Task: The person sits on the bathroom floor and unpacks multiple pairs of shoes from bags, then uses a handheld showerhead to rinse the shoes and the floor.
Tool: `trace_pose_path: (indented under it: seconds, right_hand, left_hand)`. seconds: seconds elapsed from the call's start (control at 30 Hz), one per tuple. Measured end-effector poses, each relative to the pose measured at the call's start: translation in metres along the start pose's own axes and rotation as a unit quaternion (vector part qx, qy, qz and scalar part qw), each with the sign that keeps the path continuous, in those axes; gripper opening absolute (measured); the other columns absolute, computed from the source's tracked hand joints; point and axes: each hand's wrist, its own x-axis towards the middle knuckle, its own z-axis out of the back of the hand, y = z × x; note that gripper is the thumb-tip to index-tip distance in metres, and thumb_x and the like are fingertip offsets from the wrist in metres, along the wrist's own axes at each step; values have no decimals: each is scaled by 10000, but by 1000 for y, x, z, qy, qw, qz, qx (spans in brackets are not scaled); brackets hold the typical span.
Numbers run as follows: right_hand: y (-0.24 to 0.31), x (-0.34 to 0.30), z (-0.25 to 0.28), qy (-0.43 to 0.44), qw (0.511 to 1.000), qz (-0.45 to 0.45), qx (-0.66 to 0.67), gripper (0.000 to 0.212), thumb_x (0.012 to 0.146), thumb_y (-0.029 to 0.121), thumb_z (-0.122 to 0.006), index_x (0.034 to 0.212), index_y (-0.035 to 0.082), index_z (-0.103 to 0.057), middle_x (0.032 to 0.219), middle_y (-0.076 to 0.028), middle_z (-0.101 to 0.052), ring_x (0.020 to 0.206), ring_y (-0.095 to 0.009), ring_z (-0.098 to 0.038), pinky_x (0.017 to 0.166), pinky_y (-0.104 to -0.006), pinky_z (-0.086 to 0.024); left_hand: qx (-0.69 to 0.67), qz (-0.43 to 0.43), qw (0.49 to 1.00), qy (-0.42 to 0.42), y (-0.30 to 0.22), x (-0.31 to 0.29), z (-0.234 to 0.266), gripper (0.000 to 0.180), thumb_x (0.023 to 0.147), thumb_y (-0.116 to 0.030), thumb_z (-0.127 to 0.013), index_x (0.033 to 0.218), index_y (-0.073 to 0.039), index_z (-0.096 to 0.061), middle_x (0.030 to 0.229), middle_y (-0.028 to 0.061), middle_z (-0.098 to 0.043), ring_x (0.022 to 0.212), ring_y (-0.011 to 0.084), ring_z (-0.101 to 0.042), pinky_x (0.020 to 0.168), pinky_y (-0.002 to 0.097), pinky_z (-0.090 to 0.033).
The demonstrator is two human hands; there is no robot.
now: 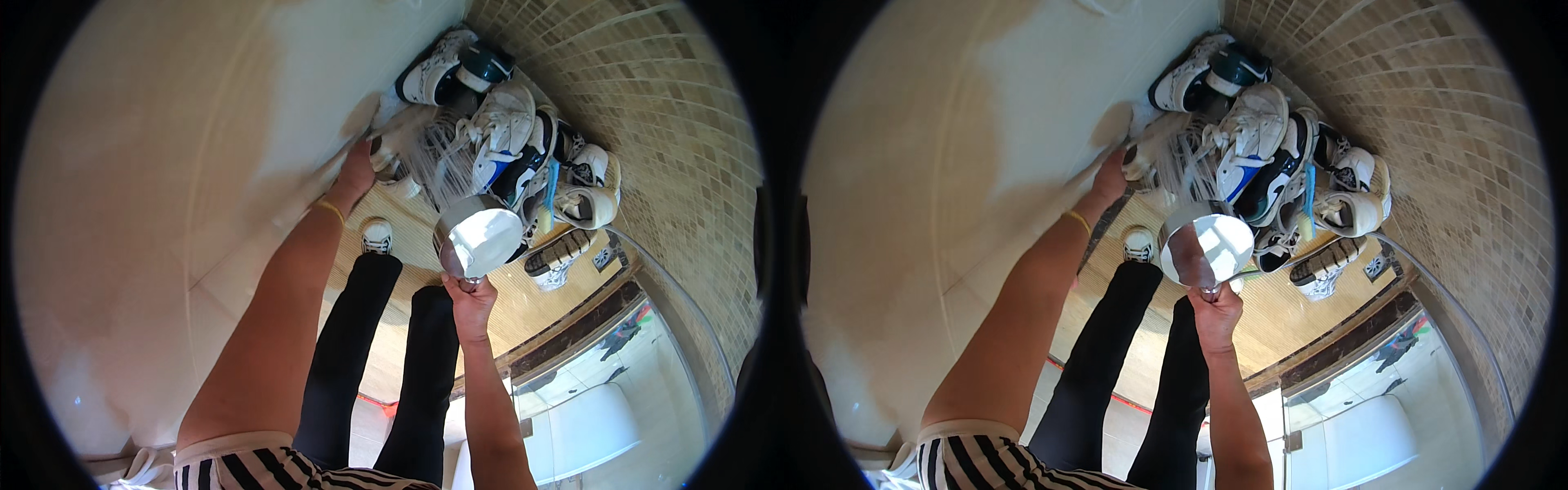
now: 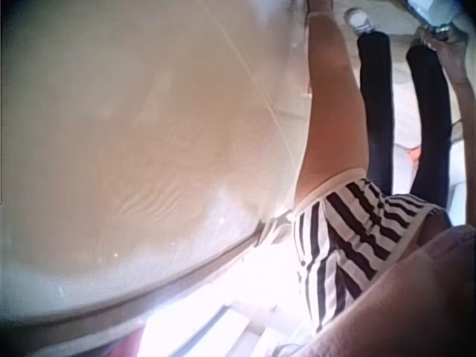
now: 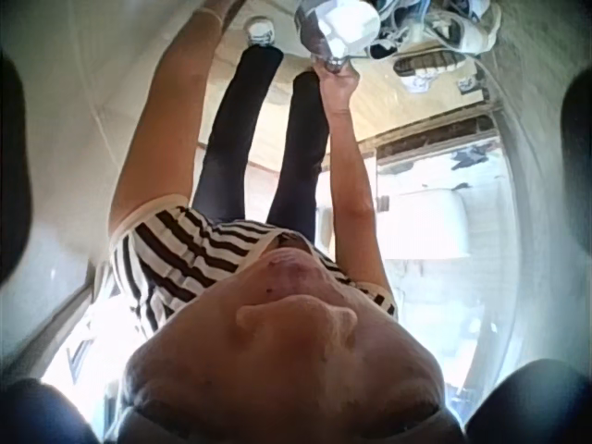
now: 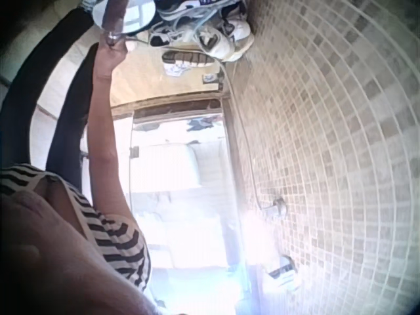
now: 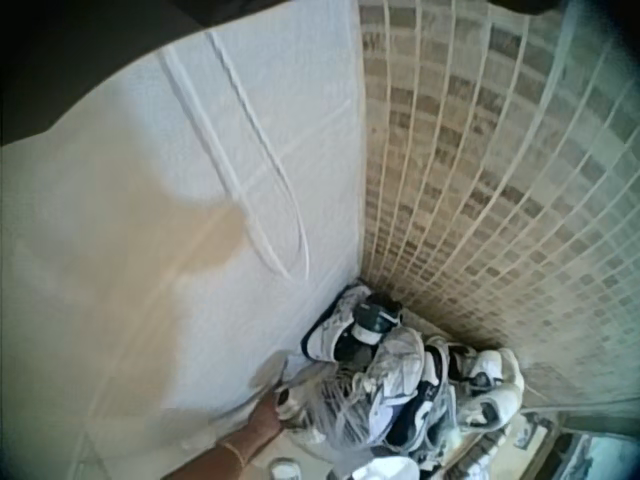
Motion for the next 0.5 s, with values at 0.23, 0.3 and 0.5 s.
trace_pose_path:
  seconds: [0.23,0.3,0.5]
  right_hand:
    - [-19,6,1,34,999,-28,-4,294,861,-131,-786,802,90,-601,761,114,-544,735,-10,-491,730,-204,-472]
    - [-22,5,-4,36,998,-51,-1,284,861,-130,-787,804,87,-612,764,112,-554,737,-12,-491,730,-203,-469]
    - [-30,-2,2,33,998,-8,-45,283,841,1,-856,766,47,-587,635,107,-429,633,-20,-363,589,-211,-368]
  left_hand:
    - [163,67,963,202,-39,24,-24,290,922,-183,-637,1170,-45,-699,1082,221,-757,987,404,-738,872,516,-587]
    - [183,83,961,192,-37,13,-28,278,927,-208,-628,1152,-65,-708,1030,200,-768,953,392,-749,821,510,-601]
    - [128,142,975,110,-47,-41,-34,283,952,-233,-598,1184,-100,-694,1010,184,-771,927,381,-753,764,503,-601]
